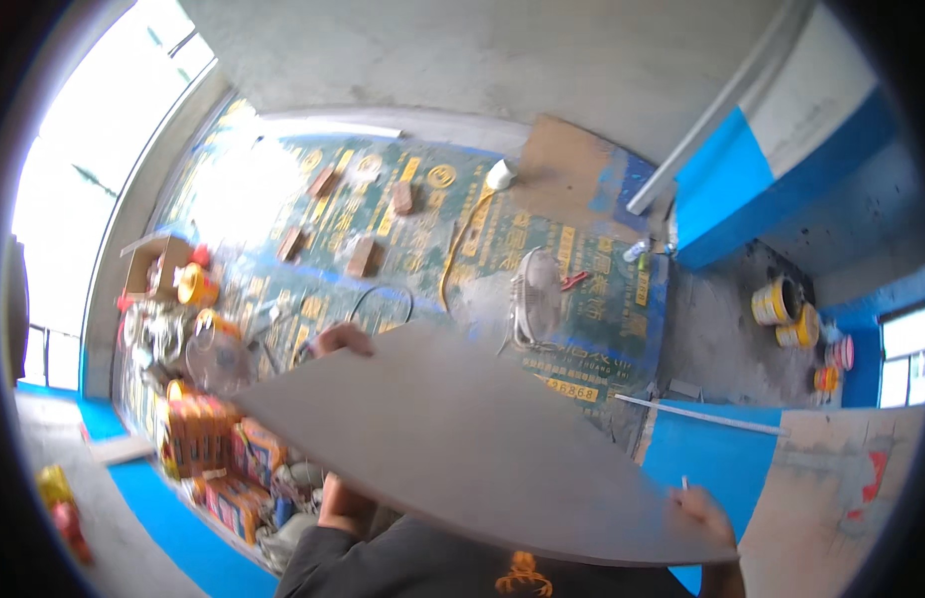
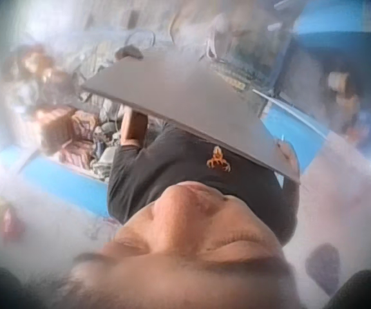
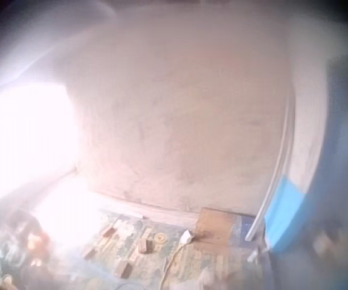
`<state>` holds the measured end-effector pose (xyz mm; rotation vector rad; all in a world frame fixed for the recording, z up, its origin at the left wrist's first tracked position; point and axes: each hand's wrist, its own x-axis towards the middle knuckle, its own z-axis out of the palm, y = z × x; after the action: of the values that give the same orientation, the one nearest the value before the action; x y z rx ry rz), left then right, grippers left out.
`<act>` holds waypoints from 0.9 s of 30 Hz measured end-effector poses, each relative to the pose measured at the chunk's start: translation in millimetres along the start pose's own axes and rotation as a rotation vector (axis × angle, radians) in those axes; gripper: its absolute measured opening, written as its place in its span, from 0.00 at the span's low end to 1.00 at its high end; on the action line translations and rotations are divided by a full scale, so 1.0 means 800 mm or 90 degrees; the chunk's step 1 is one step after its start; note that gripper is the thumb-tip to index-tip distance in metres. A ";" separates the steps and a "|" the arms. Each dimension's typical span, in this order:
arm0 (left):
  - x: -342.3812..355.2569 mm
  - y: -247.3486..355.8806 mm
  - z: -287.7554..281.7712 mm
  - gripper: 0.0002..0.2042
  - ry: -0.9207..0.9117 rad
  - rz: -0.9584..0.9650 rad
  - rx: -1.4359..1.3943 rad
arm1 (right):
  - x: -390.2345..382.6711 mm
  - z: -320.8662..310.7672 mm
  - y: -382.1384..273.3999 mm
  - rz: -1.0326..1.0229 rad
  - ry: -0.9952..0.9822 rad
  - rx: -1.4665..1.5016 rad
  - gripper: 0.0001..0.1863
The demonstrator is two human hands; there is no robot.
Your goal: The person uses a tape measure and a pen to measure and mark locations on a blue wall and a ceramic tile.
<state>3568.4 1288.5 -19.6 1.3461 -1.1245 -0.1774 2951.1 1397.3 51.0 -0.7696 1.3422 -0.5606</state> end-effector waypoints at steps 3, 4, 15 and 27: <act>0.048 -0.023 -0.010 0.08 -0.012 -0.020 -0.066 | 0.084 0.089 -0.063 0.348 0.071 0.144 0.19; 0.062 -0.030 -0.012 0.08 -0.001 -0.043 -0.086 | 0.111 0.063 -0.046 0.222 -0.109 0.161 0.18; 0.239 -0.150 0.173 0.08 -0.198 -0.176 -0.330 | 0.284 0.188 -0.128 -0.369 -0.263 -0.363 0.17; 0.424 -0.272 0.178 0.09 -0.279 -0.240 -0.404 | 0.361 0.315 -0.213 -0.283 -0.240 -0.342 0.16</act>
<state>3741.8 898.8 -43.1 0.9427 -1.0285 -1.0561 3257.1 1113.9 8.9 -1.5557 0.9714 -0.3684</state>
